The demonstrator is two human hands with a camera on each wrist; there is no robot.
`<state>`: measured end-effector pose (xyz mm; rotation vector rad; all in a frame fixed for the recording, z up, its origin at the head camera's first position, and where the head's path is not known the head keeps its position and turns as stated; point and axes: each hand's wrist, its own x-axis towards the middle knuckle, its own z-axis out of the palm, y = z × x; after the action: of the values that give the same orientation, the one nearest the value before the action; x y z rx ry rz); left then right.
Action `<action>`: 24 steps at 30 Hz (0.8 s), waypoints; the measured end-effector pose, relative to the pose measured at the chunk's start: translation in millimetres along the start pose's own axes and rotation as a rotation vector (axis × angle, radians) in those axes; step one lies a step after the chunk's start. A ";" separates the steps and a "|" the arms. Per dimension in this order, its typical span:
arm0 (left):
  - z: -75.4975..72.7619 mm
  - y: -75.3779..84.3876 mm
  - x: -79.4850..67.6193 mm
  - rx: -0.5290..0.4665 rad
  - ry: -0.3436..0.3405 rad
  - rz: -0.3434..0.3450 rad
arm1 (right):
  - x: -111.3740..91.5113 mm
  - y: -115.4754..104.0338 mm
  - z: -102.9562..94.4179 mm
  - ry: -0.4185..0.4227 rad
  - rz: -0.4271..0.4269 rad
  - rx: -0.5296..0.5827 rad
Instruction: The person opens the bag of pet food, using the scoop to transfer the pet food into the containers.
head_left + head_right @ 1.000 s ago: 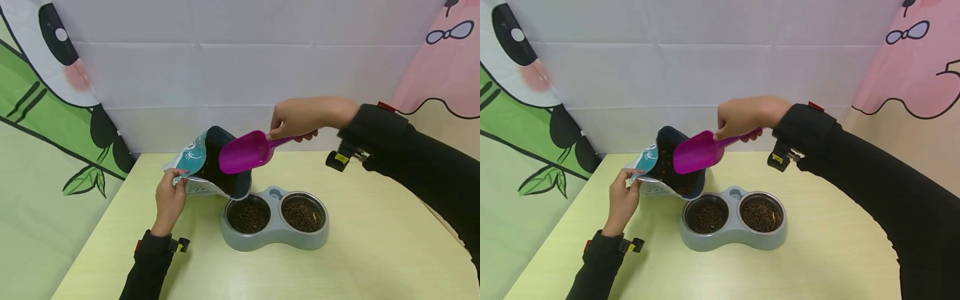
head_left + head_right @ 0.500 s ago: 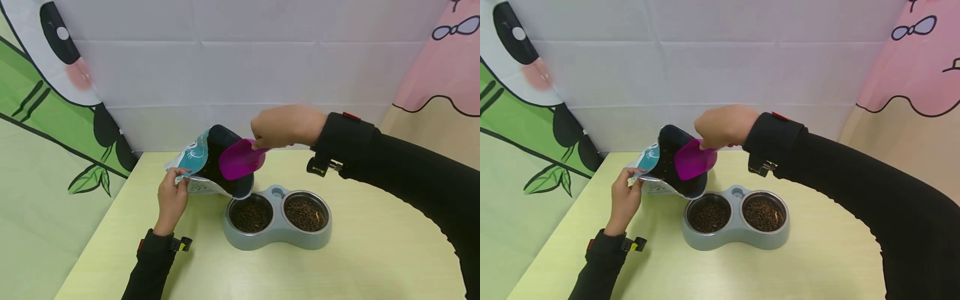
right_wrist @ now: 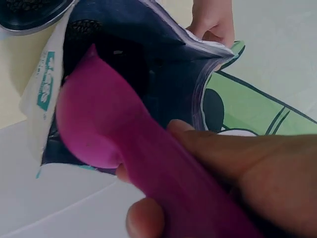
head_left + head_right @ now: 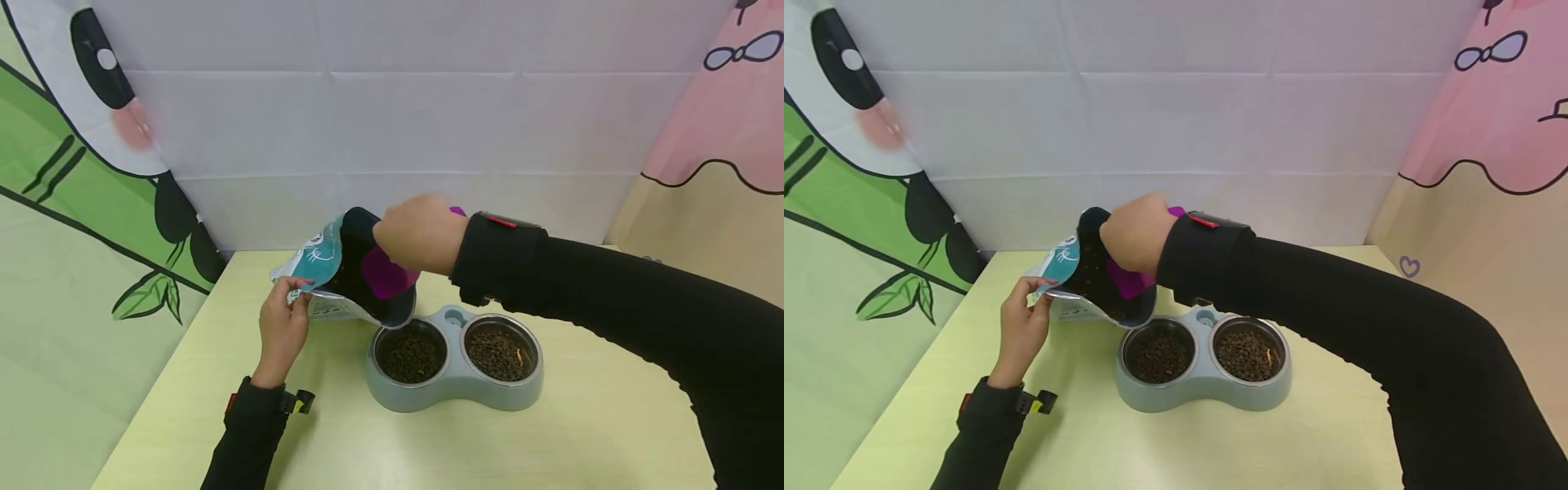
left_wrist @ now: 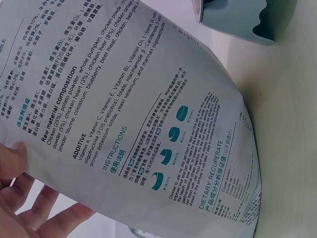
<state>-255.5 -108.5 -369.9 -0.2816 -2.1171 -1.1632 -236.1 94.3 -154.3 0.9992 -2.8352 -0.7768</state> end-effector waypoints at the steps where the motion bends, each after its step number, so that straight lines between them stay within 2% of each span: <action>1: -0.1 0.3 0.1 0.000 0.000 0.001 | 2.3 -2.6 0.0 -0.004 0.015 -0.014; 5: 0.3 0.8 1.0 0.001 -0.003 0.003 | 11.8 -10.7 0.6 -0.044 0.039 -0.067; 12: 0.4 1.5 1.7 -0.003 -0.005 0.007 | 25.8 -21.9 1.0 -0.119 0.031 -0.138; 24: -1.1 0.5 -0.8 0.002 -0.003 -0.005 | 56.5 -48.3 9.4 -0.324 0.017 -0.237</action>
<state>-254.1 -109.0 -369.7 -0.2779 -2.1231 -1.1637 -254.7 32.5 -192.4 0.8842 -2.9025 -1.3469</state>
